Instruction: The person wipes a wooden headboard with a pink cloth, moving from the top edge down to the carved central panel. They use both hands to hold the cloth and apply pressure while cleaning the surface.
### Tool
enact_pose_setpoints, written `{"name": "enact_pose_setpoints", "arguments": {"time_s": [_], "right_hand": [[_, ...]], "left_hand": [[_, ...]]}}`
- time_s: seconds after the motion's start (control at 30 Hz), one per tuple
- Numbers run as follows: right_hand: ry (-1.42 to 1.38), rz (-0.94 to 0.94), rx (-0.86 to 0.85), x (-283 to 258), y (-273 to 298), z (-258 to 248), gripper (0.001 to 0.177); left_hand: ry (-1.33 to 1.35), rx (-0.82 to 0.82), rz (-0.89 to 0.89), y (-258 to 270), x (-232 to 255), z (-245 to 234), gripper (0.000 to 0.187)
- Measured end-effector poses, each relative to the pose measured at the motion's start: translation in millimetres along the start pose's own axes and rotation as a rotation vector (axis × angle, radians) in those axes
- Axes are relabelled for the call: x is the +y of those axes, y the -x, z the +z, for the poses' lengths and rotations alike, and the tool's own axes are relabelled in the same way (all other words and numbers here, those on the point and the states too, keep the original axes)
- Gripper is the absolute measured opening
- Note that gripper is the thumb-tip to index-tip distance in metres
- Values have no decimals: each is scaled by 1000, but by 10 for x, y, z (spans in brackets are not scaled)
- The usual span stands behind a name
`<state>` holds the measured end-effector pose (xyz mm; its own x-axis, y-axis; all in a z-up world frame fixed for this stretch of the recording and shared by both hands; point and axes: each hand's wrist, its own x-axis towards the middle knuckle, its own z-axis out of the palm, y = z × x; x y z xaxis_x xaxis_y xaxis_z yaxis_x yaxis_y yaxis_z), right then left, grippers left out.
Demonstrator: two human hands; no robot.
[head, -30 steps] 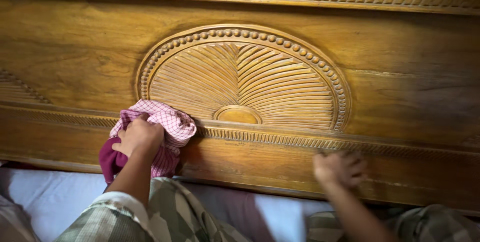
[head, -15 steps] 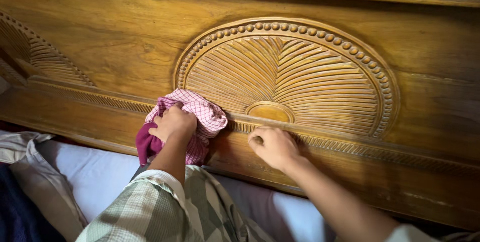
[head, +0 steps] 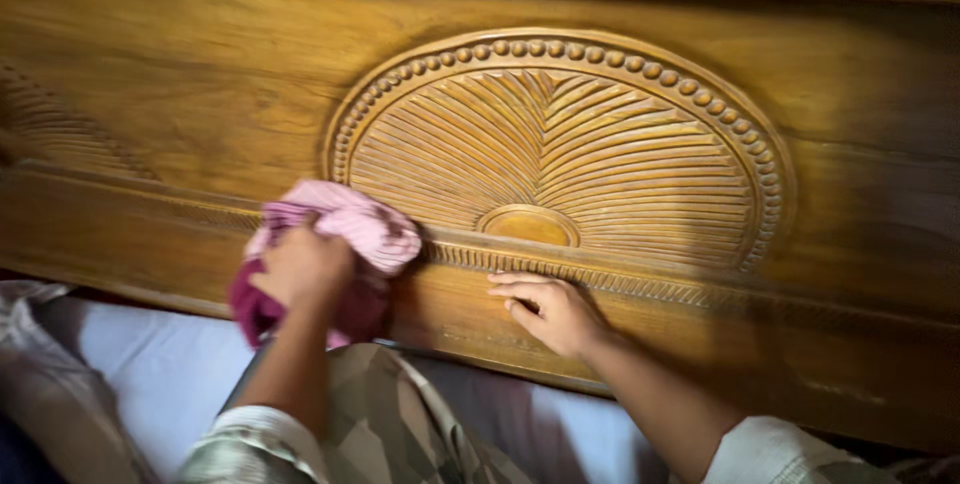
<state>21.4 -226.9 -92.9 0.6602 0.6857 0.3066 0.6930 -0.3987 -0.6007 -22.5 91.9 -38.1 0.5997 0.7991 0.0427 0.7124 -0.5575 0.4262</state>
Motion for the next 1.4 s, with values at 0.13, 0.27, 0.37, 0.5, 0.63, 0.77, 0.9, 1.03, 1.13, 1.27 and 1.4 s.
{"name": "enact_pose_setpoints", "arguments": {"time_s": [0.13,0.27,0.37,0.5,0.63,0.77,0.9,1.03,1.13,1.27,1.4], "right_hand": [[11,21,9,-42,-21,16,26],[53,8,64,-71,-13,63,24],[22,-26,93,-60,-58,114,24],[47,-26,71,-60,-91,133,27],[49,-51,82,-101,-119,136,27],[29,-34,74,-129,-131,147,27],[43,-12,60,-132,-128,133,29],[43,-6,52,-113,-119,137,29],[46,-12,67,-114,-102,139,28],[52,35,51,-150,-86,127,28],[59,3,58,-170,-71,119,28]], "left_hand": [[23,70,-68,-552,-349,-86,57],[72,68,-71,-1124,-777,-155,60],[21,94,-113,-1592,-1082,-199,55],[17,92,-154,-2107,-1470,-279,59],[-48,135,-229,-2611,-1751,-286,62],[-75,59,-250,-2788,-1842,-318,64],[-140,42,-257,-2802,-1823,-260,67],[-159,76,-169,-2601,-1748,-187,73],[-208,-65,-160,-2182,-1456,-235,63],[-219,-123,-116,-1581,-1046,-353,59],[-234,-192,-118,-1320,-855,-418,58]]}}
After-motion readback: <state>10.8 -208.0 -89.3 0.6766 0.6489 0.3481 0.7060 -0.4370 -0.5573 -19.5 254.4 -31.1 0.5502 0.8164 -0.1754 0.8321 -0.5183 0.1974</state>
